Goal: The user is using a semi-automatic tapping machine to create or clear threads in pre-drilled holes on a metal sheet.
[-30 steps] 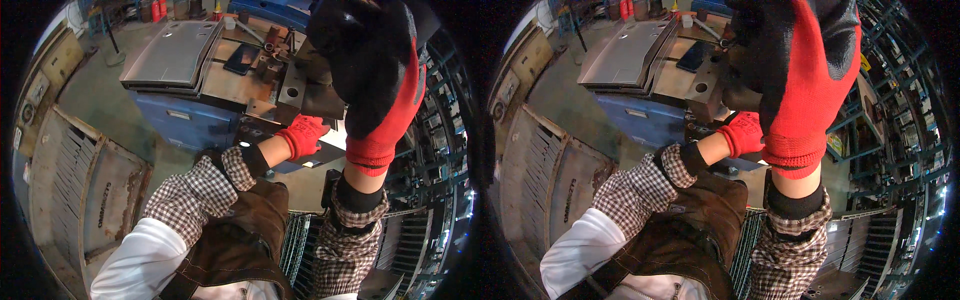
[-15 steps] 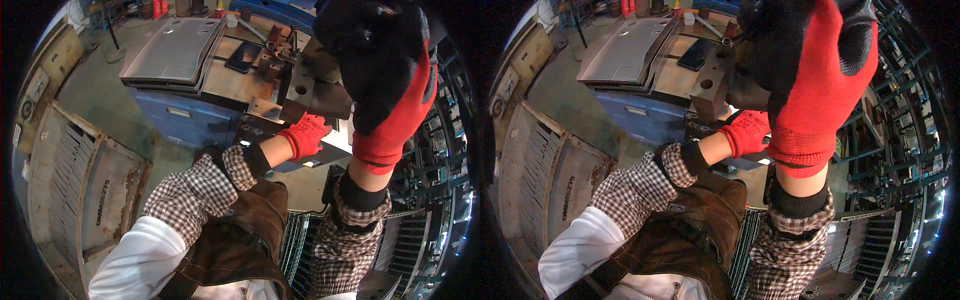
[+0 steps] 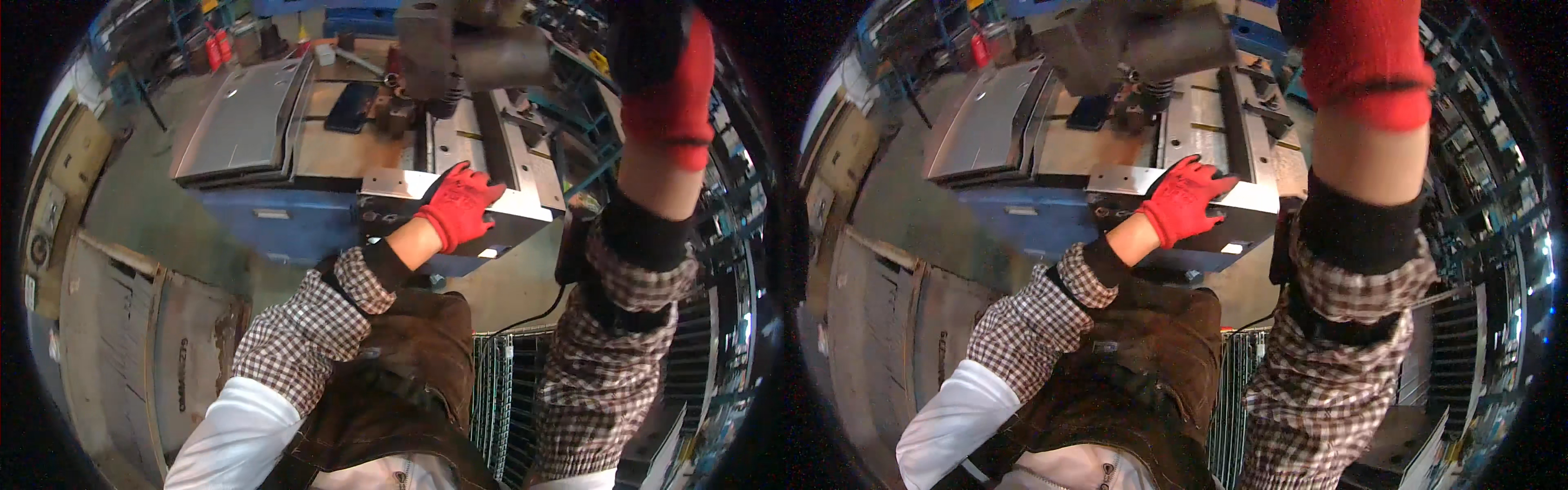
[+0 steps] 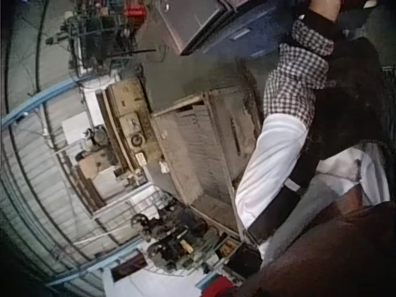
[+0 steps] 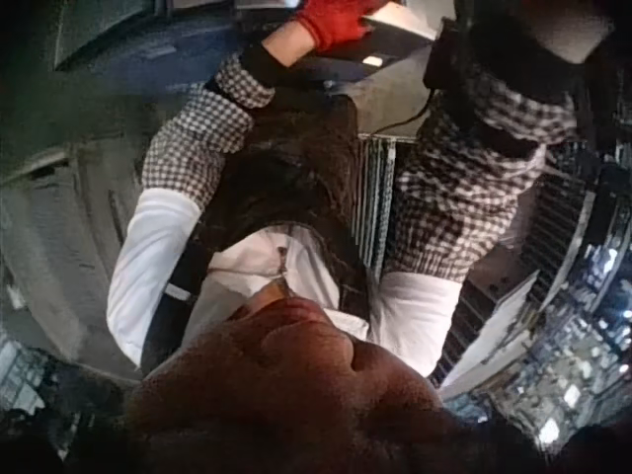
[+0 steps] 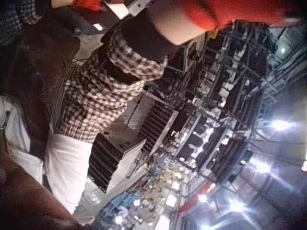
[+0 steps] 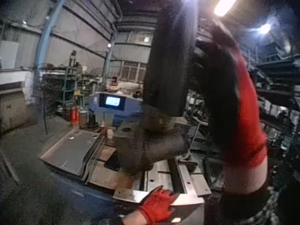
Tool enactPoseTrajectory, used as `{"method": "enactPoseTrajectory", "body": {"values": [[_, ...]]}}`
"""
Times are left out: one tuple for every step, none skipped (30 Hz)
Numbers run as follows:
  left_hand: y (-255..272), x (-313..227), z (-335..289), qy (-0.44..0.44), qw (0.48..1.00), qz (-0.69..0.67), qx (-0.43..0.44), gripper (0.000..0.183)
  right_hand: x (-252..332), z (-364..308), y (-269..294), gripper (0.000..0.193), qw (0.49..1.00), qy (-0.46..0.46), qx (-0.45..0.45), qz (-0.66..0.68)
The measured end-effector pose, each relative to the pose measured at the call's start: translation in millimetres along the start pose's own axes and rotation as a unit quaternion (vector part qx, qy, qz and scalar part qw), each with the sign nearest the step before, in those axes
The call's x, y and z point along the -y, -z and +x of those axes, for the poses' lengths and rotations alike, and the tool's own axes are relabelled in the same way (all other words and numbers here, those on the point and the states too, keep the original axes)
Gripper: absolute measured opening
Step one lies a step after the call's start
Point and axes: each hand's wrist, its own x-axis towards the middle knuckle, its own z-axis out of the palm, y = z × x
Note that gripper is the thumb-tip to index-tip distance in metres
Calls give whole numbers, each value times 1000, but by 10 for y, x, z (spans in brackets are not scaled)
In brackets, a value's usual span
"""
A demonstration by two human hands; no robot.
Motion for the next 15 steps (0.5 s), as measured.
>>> {"method": "enactPoseTrajectory", "body": {"values": [[-41, 45, -19, -10, 999, 0, -32, 65, -8, -96, 4, 50, 997, -7, -68, -27], [-45, -2, 19, -14, 999, -9, -30, 65, 145, -296, 184, 53, 991, -80, -92, -56], [-32, 1, 9, -11, 1000, -4, -22, 66, 318, -547, 314, 57, 979, -150, -120, -73], [-42, -13, 27, -11, 1000, -2, -16, 67, 469, -828, 450, 61, 960, -219, -146, -94], [-42, -6, 28, -11, 1000, -5, -14, 68, 531, -1229, 554, 63, 939, -271, -197, -83], [-49, -36, 53, -12, 1000, -1, -6, 69, 652, -1801, 724, 66, 923, -284, -180, -188], [-46, -35, 66, -11, 1000, -5, -2, 70, 779, -2288, 792, 65, 892, -347, -200, -211], [-28, -37, 96, -9, 1000, 2, 23, 72, 942, -2763, 814, 64, 855, -416, -226, -211], [-4, -47, 134, -7, 999, 8, 50, 73, 1110, -3214, 839, 63, 816, -478, -254, -204], [31, -84, 190, -9, 997, 12, 79, 74, 1294, -3596, 872, 62, 778, -528, -284, -188], [94, -111, 243, -1, 994, 11, 112, 78, 1460, -3929, 866, 61, 741, -571, -314, -164], [123, -133, 317, 9, 989, 13, 147, 78, 1625, -4213, 855, 59, 705, -604, -344, -140], [144, -149, 393, 20, 983, 18, 183, 79, 1767, -4425, 835, 58, 675, -630, -367, -117], [160, -151, 445, 31, 975, 25, 220, 79, 1876, -4580, 796, 57, 658, -648, -371, -99], [111, -59, 427, 26, 982, 0, 188, 80, 1969, -4710, 749, 56, 642, -664, -374, -83]]}}
